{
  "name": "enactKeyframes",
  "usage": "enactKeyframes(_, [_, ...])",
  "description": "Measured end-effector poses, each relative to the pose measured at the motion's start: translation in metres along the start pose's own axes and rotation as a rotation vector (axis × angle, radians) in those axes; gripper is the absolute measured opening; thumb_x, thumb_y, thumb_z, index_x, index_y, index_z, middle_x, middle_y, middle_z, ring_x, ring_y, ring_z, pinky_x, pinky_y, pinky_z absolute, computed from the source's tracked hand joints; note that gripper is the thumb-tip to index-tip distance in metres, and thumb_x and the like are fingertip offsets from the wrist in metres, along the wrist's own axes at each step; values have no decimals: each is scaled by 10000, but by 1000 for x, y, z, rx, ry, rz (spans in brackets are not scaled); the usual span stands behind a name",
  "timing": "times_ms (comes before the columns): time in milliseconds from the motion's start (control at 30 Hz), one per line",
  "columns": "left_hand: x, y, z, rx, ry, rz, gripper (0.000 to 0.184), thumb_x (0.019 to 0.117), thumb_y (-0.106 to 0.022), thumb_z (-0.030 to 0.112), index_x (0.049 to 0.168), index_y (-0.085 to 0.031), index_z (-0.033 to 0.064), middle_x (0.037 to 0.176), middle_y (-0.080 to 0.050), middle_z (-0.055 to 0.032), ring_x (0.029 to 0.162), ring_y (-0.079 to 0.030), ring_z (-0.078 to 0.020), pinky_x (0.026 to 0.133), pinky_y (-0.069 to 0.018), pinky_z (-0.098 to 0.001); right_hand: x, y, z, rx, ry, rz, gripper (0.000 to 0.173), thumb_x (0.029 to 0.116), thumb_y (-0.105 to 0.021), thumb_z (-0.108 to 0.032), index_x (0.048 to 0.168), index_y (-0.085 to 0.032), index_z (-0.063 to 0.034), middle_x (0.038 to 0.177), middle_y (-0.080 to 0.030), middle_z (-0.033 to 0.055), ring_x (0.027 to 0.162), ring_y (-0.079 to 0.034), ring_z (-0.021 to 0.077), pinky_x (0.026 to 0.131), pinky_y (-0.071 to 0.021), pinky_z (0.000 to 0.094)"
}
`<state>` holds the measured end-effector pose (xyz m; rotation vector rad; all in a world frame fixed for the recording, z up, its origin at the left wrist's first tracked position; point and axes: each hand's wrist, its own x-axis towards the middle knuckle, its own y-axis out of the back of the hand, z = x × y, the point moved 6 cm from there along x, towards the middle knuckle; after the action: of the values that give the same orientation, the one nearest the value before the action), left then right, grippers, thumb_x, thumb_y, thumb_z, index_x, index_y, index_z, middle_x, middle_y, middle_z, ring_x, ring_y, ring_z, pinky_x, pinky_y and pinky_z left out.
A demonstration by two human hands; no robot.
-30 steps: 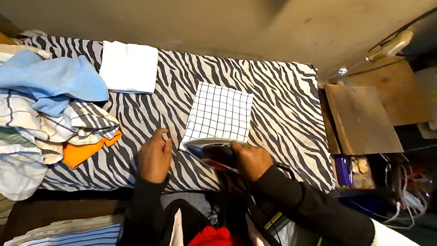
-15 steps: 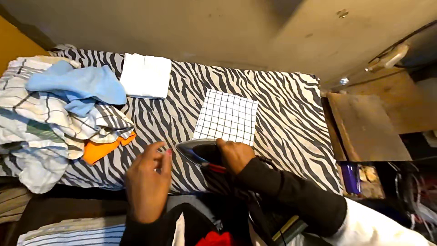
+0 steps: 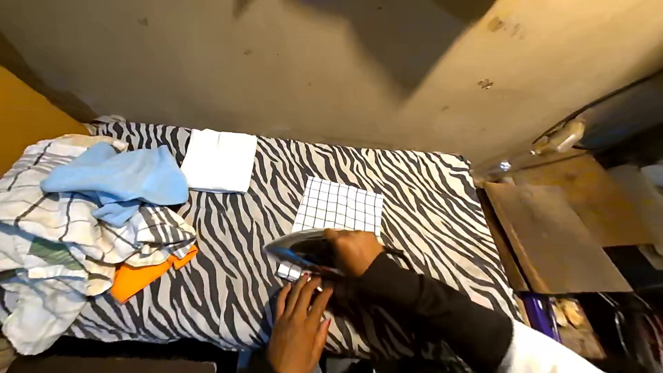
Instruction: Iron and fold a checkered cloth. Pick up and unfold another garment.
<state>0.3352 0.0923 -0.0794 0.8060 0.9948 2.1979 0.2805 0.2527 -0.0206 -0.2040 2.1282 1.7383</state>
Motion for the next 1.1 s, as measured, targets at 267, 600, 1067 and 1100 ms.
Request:
enactKeyframes(267, [-20,-1,-3,-15,37,-130,335,888,-704,131,1216,-739,72,1286,-690,-159,1209,-649,-377,972,-530,-551,95,65,63,135,-264,174,298,987,-614,-87,1264,-650,14,1177,-675,328,1103,-648,547,845,-508,722])
enactKeyframes(600, [32,-57,1,232,-298,102,492,823,-728,14,1295,-703,155,1333,-678,-137,1281,-615,-372,1024,-488,-590,-47,17,186,116,-530,72,383,983,-650,-194,1312,-632,1,1216,-661,334,1168,-625,538,930,-475,722])
enactKeyframes(1067, [156,159,106,117,-680,-162,218,959,-628,134,1152,-720,91,893,-738,-67,785,-723,-228,674,-588,-431,-203,30,408,177,-996,413,483,989,-688,-221,1278,-599,156,1296,-568,447,1280,-522,605,1052,-390,739])
enactKeyframes(1100, [170,165,104,97,-654,-228,208,968,-642,155,1139,-734,81,846,-728,-61,741,-701,-205,654,-569,-418,-201,28,414,193,-1001,419,494,989,-690,-227,1283,-594,159,1308,-561,447,1294,-515,599,1064,-384,731])
